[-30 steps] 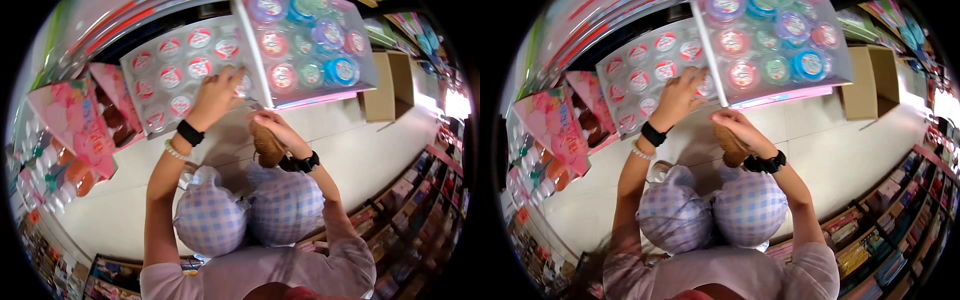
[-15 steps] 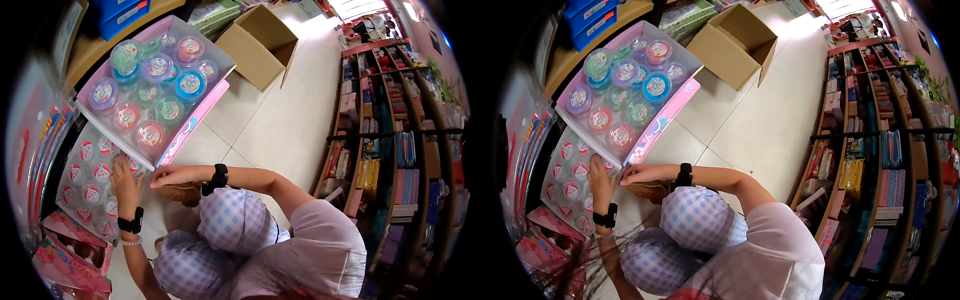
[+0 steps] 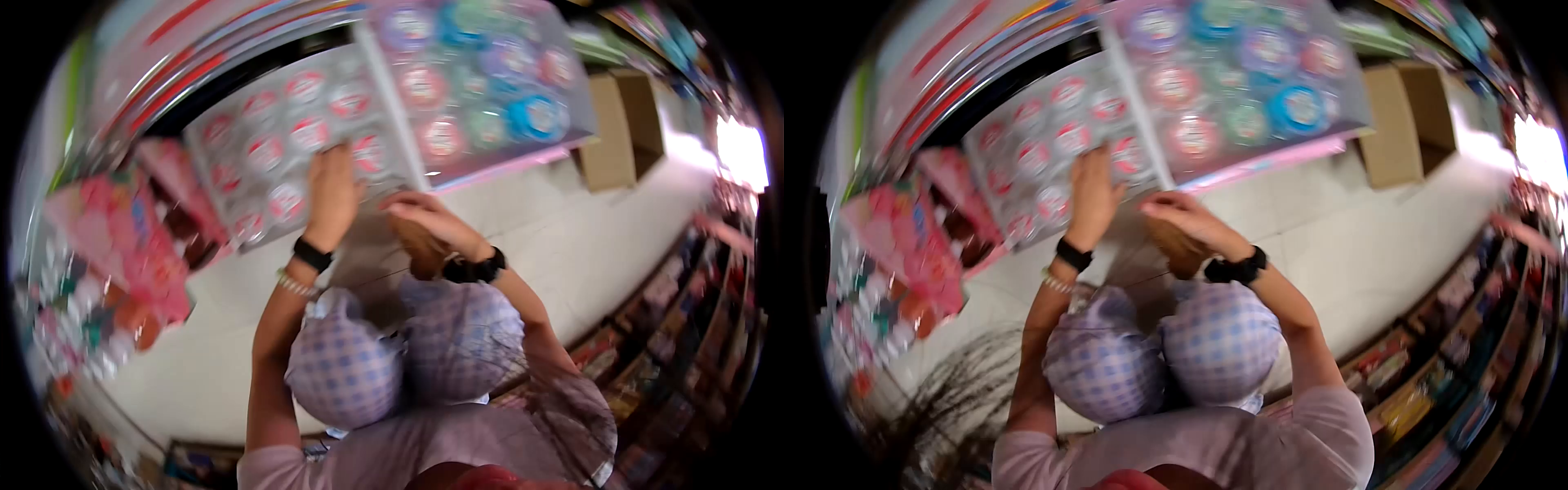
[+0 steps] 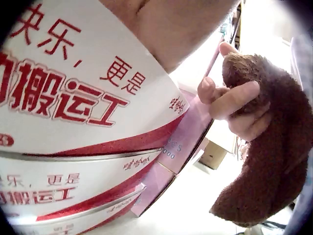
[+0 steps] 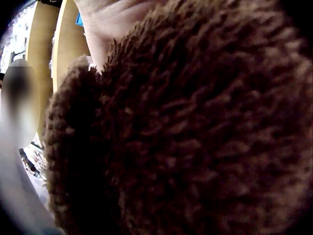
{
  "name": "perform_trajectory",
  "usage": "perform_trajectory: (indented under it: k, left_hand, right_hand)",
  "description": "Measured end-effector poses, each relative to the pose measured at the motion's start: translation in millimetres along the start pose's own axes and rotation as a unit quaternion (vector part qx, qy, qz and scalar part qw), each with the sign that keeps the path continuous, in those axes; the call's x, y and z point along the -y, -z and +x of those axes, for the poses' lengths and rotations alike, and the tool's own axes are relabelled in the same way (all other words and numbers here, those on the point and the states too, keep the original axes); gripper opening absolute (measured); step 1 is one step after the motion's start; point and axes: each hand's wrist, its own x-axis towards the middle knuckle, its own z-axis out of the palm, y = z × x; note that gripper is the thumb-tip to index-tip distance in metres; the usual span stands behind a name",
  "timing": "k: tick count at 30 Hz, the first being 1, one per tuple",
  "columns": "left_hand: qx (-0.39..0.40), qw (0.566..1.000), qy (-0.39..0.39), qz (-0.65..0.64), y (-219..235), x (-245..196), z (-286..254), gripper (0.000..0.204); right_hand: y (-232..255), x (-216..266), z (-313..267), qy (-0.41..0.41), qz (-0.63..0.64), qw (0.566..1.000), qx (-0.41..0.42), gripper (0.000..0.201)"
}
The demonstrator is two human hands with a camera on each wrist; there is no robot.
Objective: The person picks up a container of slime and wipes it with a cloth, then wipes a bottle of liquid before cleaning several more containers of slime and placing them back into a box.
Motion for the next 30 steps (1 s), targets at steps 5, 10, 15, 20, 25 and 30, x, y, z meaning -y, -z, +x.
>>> perform_trajectory:
  k: [5, 10, 15, 20, 25, 30]
  left_hand:
    - [-0.007, 0.999, -0.002, -0.041, 5.1, -2.2, 3.4, 0.067]
    - [-0.013, 0.999, -0.014, -0.028, 13.9, -3.9, 3.4, 0.065]
    - [-0.054, 0.996, -0.005, 0.077, 15.5, -4.6, 1.9, 0.065]
    - [-0.015, 0.999, -0.001, 0.05, 13.7, -1.8, -2.1, 0.056]
    - [-0.005, 0.999, -0.016, 0.047, 12.7, 2.1, 1.0, 0.05]
    - [-0.016, 0.999, -0.034, 0.009, 12.9, 10.4, 2.2, 0.045]
  right_hand:
    - [0.2, 1.0, -3.8, 0.003, 0.002, 1.0, -0.002, 0.03]
    - [5.5, 4.6, -1.3, 0.013, -0.05, 0.999, 0.005, 0.028]
    - [-4.2, 14.7, -10.8, 0.093, -0.141, 0.984, 0.061, 0.029]
    - [-37.3, 36.8, -5.6, 0.224, -0.367, 0.903, -0.023, 0.049]
    - [-44.5, 15.5, 31.5, 0.203, -0.678, 0.688, -0.158, 0.065]
    - [-27.5, -1.0, 37.1, 0.27, -0.774, 0.54, -0.192, 0.058]
